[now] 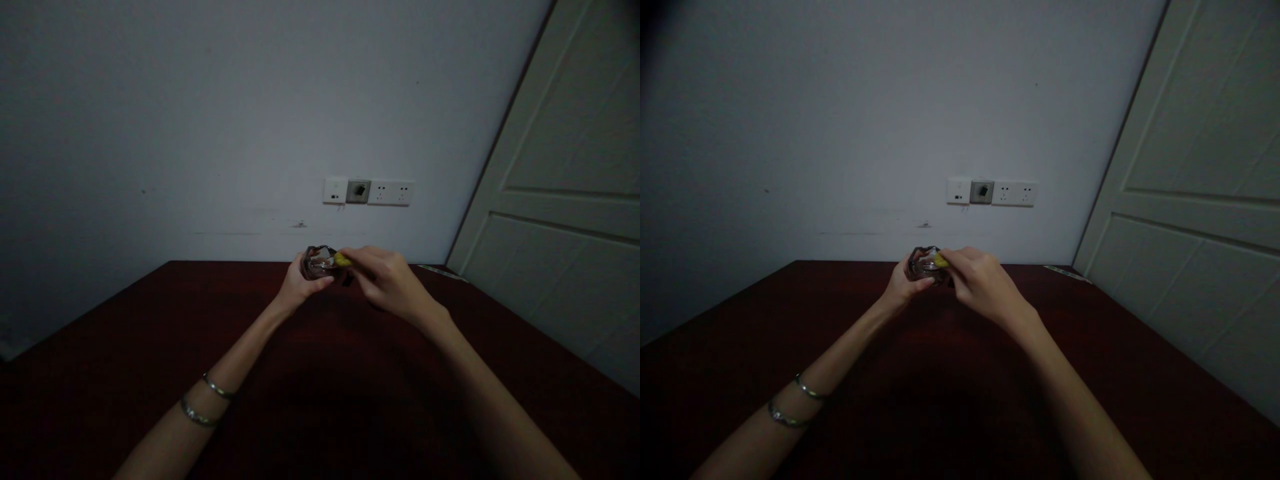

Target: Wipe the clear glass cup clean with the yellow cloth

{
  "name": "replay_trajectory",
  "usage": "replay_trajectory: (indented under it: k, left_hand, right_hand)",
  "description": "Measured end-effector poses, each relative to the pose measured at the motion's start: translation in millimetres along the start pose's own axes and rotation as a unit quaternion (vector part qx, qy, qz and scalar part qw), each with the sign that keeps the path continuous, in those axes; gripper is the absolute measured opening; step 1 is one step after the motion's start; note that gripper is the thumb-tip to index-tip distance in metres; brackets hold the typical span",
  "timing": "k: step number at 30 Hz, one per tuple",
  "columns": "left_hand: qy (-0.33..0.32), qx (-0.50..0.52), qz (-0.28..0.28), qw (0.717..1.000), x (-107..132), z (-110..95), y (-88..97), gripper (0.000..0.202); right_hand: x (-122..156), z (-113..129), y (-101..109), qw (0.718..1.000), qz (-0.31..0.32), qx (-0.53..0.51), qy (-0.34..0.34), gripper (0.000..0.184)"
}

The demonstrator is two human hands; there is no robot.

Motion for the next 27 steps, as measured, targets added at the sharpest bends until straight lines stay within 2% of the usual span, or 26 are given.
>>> replay_trajectory:
  k: [10, 19, 27]
  left_hand:
    - [-0.029, -0.034, 0.005, 0.999, 4, 0, -9.6, 0.07]
    - [-0.002, -0.018, -0.019, 1.0, 7, 4, -12.5, 0.073]
    - [0.013, -0.004, -0.029, 0.999, 8, 9, -14.9, 0.069]
  right_hand:
    - [-2, -2, -2, 1.0, -0.015, 0.004, -0.007, 0.029]
    - [-1, -9, -3, 0.998, -0.047, -0.017, -0.029, 0.028]
    - [-3, 4, 0, 0.995, -0.047, -0.09, 0.009, 0.027]
Point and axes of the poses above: each hand's wrist, its own x-axis away from the middle knuckle, its own y-axis out of the back of the hand, z = x × y, the point moved 6 cm from there along -x, towards the middle knuckle, and after that the axes turned 5 degrees about z, right-handed, at the moved point
